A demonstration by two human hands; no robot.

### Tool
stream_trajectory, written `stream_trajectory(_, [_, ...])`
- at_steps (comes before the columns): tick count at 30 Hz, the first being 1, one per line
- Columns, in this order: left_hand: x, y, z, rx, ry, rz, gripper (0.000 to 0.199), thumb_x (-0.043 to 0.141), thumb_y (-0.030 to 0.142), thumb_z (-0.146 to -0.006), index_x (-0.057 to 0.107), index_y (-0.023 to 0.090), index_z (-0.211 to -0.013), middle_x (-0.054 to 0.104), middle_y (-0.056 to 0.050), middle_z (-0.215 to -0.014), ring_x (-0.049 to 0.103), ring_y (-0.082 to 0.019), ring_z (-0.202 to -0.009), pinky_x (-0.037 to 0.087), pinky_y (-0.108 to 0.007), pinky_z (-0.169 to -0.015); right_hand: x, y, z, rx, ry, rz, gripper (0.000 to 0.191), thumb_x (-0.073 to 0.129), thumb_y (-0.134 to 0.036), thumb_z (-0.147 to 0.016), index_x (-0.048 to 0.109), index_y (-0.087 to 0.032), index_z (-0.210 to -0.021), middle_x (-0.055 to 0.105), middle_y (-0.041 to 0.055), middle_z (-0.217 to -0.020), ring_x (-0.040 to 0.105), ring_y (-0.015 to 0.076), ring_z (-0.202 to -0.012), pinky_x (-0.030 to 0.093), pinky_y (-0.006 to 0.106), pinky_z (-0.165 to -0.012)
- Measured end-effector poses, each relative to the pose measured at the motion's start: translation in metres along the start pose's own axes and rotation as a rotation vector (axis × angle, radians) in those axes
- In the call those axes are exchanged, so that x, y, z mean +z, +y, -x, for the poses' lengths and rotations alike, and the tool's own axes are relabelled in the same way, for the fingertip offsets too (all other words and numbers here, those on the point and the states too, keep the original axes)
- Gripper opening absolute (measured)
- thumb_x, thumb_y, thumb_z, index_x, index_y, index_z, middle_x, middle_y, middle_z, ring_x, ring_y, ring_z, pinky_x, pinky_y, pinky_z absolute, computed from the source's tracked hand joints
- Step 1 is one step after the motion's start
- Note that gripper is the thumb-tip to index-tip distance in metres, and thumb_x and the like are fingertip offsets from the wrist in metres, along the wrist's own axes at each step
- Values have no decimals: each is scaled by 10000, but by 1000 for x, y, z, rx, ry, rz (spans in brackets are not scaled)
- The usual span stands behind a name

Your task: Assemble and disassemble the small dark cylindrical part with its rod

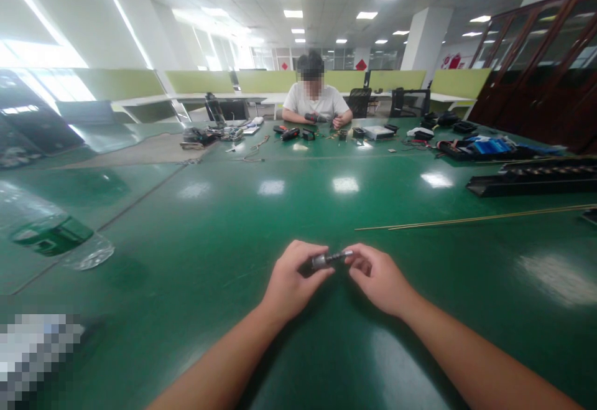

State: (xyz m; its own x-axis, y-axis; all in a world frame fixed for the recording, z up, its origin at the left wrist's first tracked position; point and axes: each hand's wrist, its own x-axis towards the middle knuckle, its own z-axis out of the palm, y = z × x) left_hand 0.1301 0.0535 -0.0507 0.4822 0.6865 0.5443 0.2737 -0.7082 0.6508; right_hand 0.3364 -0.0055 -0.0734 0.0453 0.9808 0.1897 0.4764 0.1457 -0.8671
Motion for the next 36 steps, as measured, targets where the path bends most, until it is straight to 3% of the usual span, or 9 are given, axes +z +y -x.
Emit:
stream_trajectory(5, [1,2,1,84,-63,-5,270,737,267,-830,694,250,-1095,709,-48,-1007,622,-193,-926,500,-333,-827,-2,-7,1,-2,-8,-40,363,604,-113,-774,650,-196,-1124,694,21,-875,627,144,-700,505,260,-661])
stream_trajectory(13, [2,-2,4,-50,-82,-20,271,745,274,-797,685,236,-1059,712,-44,-975,657,-194,-872,517,-314,-786,-2,-12,3,-101,11,-38,336,678,-128,-734,689,-206,-1060,696,43,-998,627,151,-752,510,271,-690])
stream_trajectory(22, [3,2,4,-29,-108,16,245,770,261,-778,691,232,-1008,712,-34,-964,654,-185,-878,506,-306,-808,-2,-14,3,-104,4,-19,243,690,-140,-742,696,-203,-977,695,31,-939,644,173,-839,501,262,-709])
stream_trajectory(36, [4,6,3,12,-120,28,205,742,274,-804,700,224,-998,719,-53,-958,659,-195,-875,523,-323,-804,-4,-17,4,-164,-8,-16,148,694,-162,-771,737,-210,-905,712,36,-885,657,175,-812,509,267,-721])
